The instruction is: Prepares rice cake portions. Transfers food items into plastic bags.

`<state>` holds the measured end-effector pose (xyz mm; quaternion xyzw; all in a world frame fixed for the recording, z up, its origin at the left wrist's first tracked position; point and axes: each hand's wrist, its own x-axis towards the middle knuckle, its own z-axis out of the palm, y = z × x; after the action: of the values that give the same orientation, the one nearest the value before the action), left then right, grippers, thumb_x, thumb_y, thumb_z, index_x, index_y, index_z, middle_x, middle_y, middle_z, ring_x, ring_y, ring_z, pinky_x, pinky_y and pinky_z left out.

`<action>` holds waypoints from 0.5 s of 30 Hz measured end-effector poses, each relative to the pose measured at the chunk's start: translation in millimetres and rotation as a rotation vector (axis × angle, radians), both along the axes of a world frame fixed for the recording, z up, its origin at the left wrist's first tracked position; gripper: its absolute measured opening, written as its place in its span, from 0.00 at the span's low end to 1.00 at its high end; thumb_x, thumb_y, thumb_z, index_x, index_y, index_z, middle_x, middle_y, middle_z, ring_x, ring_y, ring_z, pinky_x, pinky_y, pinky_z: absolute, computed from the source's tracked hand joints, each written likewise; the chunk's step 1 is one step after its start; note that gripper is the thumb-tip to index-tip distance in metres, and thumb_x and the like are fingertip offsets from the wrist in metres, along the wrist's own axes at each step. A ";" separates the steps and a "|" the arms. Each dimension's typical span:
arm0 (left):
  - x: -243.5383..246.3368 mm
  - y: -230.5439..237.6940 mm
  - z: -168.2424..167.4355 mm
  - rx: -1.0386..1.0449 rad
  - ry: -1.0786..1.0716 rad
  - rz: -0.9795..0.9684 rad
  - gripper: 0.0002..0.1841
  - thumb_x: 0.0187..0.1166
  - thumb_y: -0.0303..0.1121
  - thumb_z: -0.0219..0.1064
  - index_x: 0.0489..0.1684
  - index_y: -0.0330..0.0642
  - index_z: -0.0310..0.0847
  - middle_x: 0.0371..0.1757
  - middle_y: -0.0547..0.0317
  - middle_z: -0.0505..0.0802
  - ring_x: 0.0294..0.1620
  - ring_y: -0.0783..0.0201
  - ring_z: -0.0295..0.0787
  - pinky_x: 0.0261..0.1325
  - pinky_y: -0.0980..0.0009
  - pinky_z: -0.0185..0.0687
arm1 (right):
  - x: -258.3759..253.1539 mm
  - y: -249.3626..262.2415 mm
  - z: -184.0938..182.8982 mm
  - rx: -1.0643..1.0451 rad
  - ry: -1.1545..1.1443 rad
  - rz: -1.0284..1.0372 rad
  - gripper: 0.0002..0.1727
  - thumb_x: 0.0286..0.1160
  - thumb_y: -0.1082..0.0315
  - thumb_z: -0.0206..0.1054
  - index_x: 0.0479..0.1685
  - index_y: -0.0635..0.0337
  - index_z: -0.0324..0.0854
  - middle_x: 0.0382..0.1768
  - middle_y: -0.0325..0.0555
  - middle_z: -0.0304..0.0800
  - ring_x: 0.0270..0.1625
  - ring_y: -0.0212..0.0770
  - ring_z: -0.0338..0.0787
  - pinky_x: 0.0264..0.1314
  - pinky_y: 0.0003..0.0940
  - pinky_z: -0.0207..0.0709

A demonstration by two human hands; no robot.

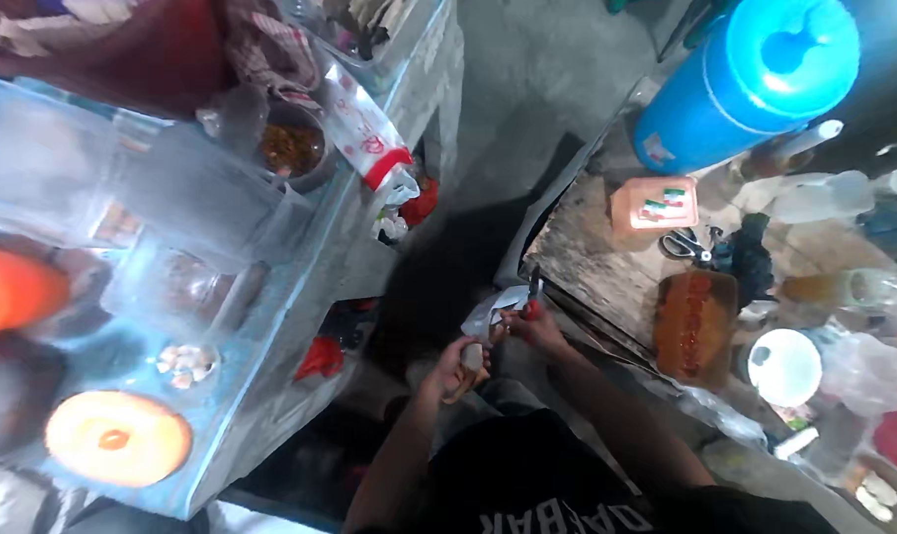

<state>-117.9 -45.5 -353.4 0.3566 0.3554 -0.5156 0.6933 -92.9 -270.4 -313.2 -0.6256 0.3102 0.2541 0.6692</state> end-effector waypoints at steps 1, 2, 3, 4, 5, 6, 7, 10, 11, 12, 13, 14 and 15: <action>-5.8 -2.0 1.7 -0.001 0.008 0.047 0.22 0.92 0.48 0.45 0.59 0.41 0.79 0.41 0.50 0.92 0.38 0.54 0.92 0.42 0.56 0.91 | 2.9 4.0 -13.4 -0.035 0.039 0.018 0.24 0.73 0.74 0.76 0.64 0.72 0.72 0.49 0.56 0.93 0.48 0.48 0.96 0.57 0.46 0.92; -8.8 -3.4 3.4 0.000 0.013 0.078 0.22 0.92 0.48 0.45 0.59 0.41 0.79 0.41 0.50 0.92 0.38 0.54 0.92 0.42 0.56 0.91 | 5.6 7.6 -24.9 -0.110 0.046 0.037 0.25 0.71 0.74 0.77 0.64 0.73 0.73 0.48 0.57 0.93 0.47 0.48 0.96 0.56 0.47 0.93; -10.0 -3.9 5.3 -0.006 0.016 0.099 0.22 0.92 0.48 0.45 0.58 0.41 0.79 0.41 0.50 0.92 0.38 0.54 0.92 0.42 0.56 0.91 | 9.0 10.1 -32.2 -0.199 0.038 0.080 0.26 0.71 0.74 0.77 0.66 0.72 0.73 0.49 0.57 0.93 0.48 0.48 0.96 0.57 0.46 0.92; -11.0 -4.2 8.0 -0.013 0.021 0.121 0.22 0.92 0.48 0.45 0.58 0.41 0.78 0.41 0.50 0.92 0.39 0.54 0.92 0.43 0.56 0.91 | 11.9 12.0 -36.6 -0.305 0.030 0.148 0.28 0.71 0.72 0.77 0.68 0.72 0.72 0.51 0.57 0.92 0.51 0.48 0.95 0.60 0.47 0.90; -12.1 -4.8 10.3 -0.018 0.021 0.144 0.22 0.93 0.48 0.44 0.57 0.41 0.78 0.41 0.50 0.92 0.39 0.54 0.92 0.43 0.56 0.91 | 13.6 12.8 -40.1 -0.406 0.024 0.225 0.30 0.72 0.71 0.76 0.72 0.71 0.70 0.54 0.57 0.92 0.55 0.49 0.94 0.64 0.48 0.87; -12.0 -6.0 13.0 -0.023 0.020 0.168 0.23 0.93 0.48 0.43 0.56 0.40 0.78 0.41 0.49 0.92 0.39 0.53 0.92 0.43 0.56 0.91 | 14.6 12.5 -43.7 -0.475 0.013 0.299 0.31 0.75 0.69 0.75 0.75 0.71 0.68 0.56 0.57 0.91 0.58 0.50 0.93 0.68 0.49 0.85; -10.6 -7.5 15.7 -0.027 0.017 0.193 0.23 0.93 0.48 0.43 0.54 0.40 0.79 0.40 0.49 0.92 0.38 0.54 0.92 0.42 0.56 0.91 | 15.4 11.5 -48.7 -0.523 -0.001 0.364 0.30 0.76 0.67 0.74 0.75 0.69 0.69 0.57 0.55 0.92 0.59 0.49 0.94 0.68 0.49 0.86; -4.6 -11.1 26.0 -0.071 0.007 0.240 0.23 0.93 0.48 0.41 0.52 0.40 0.79 0.39 0.50 0.91 0.37 0.54 0.92 0.41 0.57 0.91 | 18.4 2.0 -59.7 -0.629 -0.040 0.657 0.26 0.82 0.63 0.67 0.75 0.66 0.70 0.59 0.58 0.91 0.62 0.55 0.92 0.70 0.55 0.83; -2.5 -12.2 29.5 -0.087 0.005 0.243 0.23 0.93 0.48 0.42 0.52 0.40 0.79 0.39 0.49 0.91 0.37 0.54 0.92 0.40 0.57 0.91 | 21.1 -1.6 -63.4 -0.680 -0.058 0.788 0.25 0.85 0.59 0.62 0.75 0.65 0.71 0.58 0.61 0.90 0.62 0.58 0.92 0.68 0.58 0.83; -1.0 -13.2 32.3 -0.101 0.013 0.239 0.23 0.93 0.48 0.42 0.51 0.40 0.79 0.39 0.49 0.91 0.37 0.53 0.91 0.40 0.57 0.90 | 24.4 -3.8 -66.1 -0.729 -0.078 0.918 0.25 0.89 0.56 0.57 0.75 0.63 0.71 0.60 0.62 0.89 0.63 0.60 0.91 0.68 0.59 0.83; 0.0 -14.6 34.2 -0.105 0.022 0.227 0.23 0.93 0.48 0.42 0.51 0.40 0.78 0.39 0.49 0.91 0.37 0.53 0.91 0.40 0.57 0.91 | 28.3 -5.4 -68.5 -0.765 -0.098 1.022 0.26 0.89 0.54 0.56 0.76 0.63 0.71 0.61 0.63 0.88 0.64 0.61 0.90 0.68 0.60 0.82; 0.4 -15.6 34.4 -0.106 0.026 0.215 0.24 0.93 0.49 0.42 0.51 0.40 0.79 0.39 0.49 0.91 0.37 0.54 0.91 0.41 0.57 0.90 | 33.5 -6.6 -69.6 -0.780 -0.100 1.093 0.27 0.88 0.53 0.58 0.77 0.62 0.70 0.62 0.64 0.88 0.65 0.63 0.90 0.68 0.62 0.82; -0.3 -16.1 33.7 -0.099 0.028 0.208 0.24 0.93 0.49 0.42 0.51 0.40 0.79 0.40 0.49 0.91 0.38 0.53 0.91 0.42 0.56 0.90 | 38.0 -7.3 -69.8 -0.783 -0.082 1.143 0.30 0.85 0.53 0.61 0.78 0.63 0.68 0.62 0.65 0.88 0.65 0.65 0.89 0.67 0.65 0.81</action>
<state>-118.2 -61.6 -319.8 0.2759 0.3742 -0.4625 0.7550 -54.9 -277.7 -383.0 -0.8953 -0.0247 0.4122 0.1668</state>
